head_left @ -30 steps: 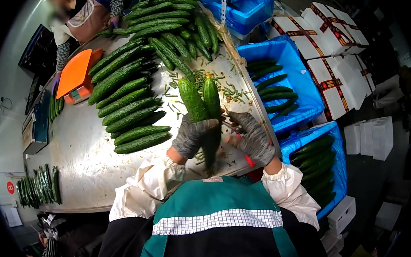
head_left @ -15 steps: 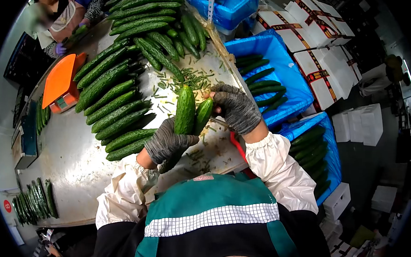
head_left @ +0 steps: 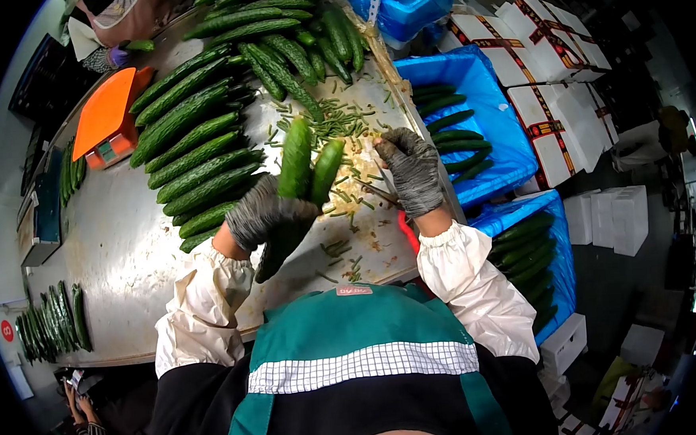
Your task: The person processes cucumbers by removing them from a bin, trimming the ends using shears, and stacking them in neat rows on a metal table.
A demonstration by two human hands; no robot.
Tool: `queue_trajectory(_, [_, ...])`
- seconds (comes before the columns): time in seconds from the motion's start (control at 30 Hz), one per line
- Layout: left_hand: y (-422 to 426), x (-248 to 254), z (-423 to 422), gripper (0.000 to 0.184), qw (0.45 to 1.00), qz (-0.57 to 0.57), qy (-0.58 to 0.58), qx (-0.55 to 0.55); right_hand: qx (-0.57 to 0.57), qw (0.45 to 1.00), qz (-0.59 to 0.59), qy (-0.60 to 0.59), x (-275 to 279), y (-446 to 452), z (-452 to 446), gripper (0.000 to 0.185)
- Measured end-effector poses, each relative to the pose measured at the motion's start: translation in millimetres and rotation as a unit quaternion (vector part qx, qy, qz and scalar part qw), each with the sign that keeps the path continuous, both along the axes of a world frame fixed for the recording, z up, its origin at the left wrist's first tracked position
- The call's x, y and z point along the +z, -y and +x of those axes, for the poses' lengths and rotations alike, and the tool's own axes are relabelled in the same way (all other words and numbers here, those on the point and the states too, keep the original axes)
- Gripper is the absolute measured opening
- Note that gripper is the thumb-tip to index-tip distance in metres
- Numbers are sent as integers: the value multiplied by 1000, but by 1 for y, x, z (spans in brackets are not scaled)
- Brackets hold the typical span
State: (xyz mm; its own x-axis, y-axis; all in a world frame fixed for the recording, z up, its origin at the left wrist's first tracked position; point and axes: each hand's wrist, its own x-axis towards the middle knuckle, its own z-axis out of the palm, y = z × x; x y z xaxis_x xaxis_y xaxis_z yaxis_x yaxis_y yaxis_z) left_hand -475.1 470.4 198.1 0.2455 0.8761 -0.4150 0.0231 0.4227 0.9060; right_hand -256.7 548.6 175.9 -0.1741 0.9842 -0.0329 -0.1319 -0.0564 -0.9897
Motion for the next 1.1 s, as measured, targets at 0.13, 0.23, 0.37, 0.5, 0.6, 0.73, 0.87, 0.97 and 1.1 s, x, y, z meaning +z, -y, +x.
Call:
queue_trajectory(0.13, [-11, 3, -19, 46, 944, -30, 275, 183, 159, 811, 64, 559, -15, 9, -3, 29])
queue_trajectory(0.23, [-25, -7, -34, 47, 867, 57, 417, 267, 158, 773, 102, 606, -65, 20, 1, 23])
queue_trajectory(0.37, [-27, -20, -47, 41, 779, 78, 532, 323, 146, 801, 125, 567, -71, 38, 21, 23])
queue_trajectory(0.5, [-21, -36, -56, 41, 767, 113, 537, 333, 117, 771, 126, 613, -54, 63, 49, 42])
queue_trajectory(0.6, [-17, -42, -59, 42, 749, 128, 561, 328, 79, 724, 144, 671, -75, 84, 71, 57])
queue_trajectory(0.73, [-16, -47, -63, 42, 740, 134, 545, 370, 74, 712, 114, 689, -89, 95, 81, 65])
queue_trajectory(0.87, [-12, -46, -60, 37, 732, 144, 525, 409, 75, 745, 114, 653, -92, 92, 84, 59])
queue_trajectory(0.97, [-7, -42, -61, 37, 736, 162, 509, 416, 66, 703, 107, 700, -93, 91, 87, 57])
queue_trajectory(1.1, [-6, -39, -64, 42, 730, 167, 476, 461, 31, 720, 134, 681, -97, 75, 95, 48])
